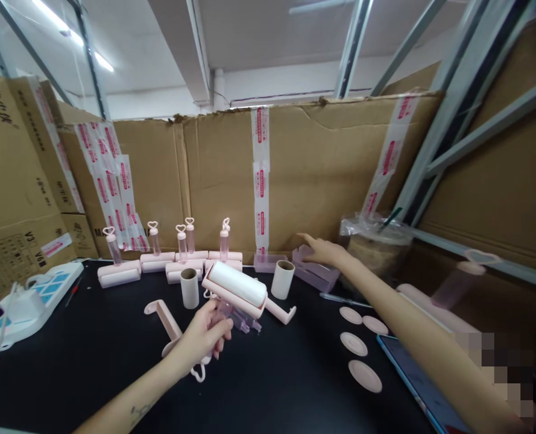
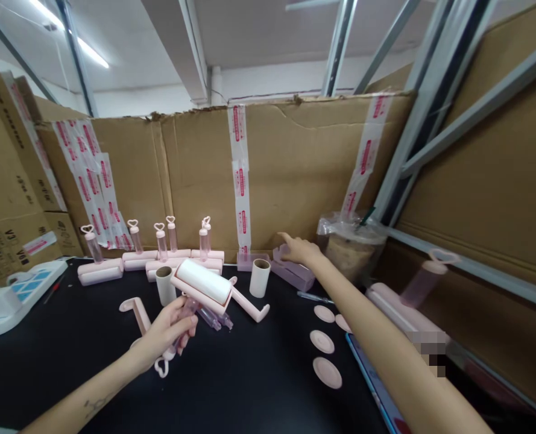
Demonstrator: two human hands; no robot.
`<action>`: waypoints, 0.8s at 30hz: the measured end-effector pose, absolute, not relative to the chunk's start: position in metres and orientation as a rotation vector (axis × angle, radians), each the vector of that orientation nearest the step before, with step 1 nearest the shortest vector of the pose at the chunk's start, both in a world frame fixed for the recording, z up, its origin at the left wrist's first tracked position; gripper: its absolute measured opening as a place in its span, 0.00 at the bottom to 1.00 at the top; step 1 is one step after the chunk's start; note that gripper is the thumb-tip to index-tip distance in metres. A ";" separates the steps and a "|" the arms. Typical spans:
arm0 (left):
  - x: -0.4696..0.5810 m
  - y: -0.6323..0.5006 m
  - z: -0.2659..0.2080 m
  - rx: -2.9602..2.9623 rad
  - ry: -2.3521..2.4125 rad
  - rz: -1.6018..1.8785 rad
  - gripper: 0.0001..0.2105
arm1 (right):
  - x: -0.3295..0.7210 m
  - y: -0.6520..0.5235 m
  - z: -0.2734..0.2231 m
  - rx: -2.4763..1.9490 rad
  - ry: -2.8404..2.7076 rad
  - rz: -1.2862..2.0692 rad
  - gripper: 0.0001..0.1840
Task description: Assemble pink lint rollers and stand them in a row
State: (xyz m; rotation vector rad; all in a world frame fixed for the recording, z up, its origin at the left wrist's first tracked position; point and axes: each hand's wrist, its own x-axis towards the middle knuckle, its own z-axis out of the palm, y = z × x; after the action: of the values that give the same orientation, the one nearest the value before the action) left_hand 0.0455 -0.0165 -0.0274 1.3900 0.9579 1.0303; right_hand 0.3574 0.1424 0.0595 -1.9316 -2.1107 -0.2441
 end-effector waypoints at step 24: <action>0.047 -0.018 -0.039 1.569 0.950 0.879 0.19 | 0.252 -0.010 0.004 -0.915 -1.259 1.110 0.26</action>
State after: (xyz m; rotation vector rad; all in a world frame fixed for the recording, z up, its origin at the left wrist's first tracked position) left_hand 0.0466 -0.0181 -0.0393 1.5691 0.9496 0.8786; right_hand 0.2518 -0.0104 0.0041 -0.9148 -1.2590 1.1103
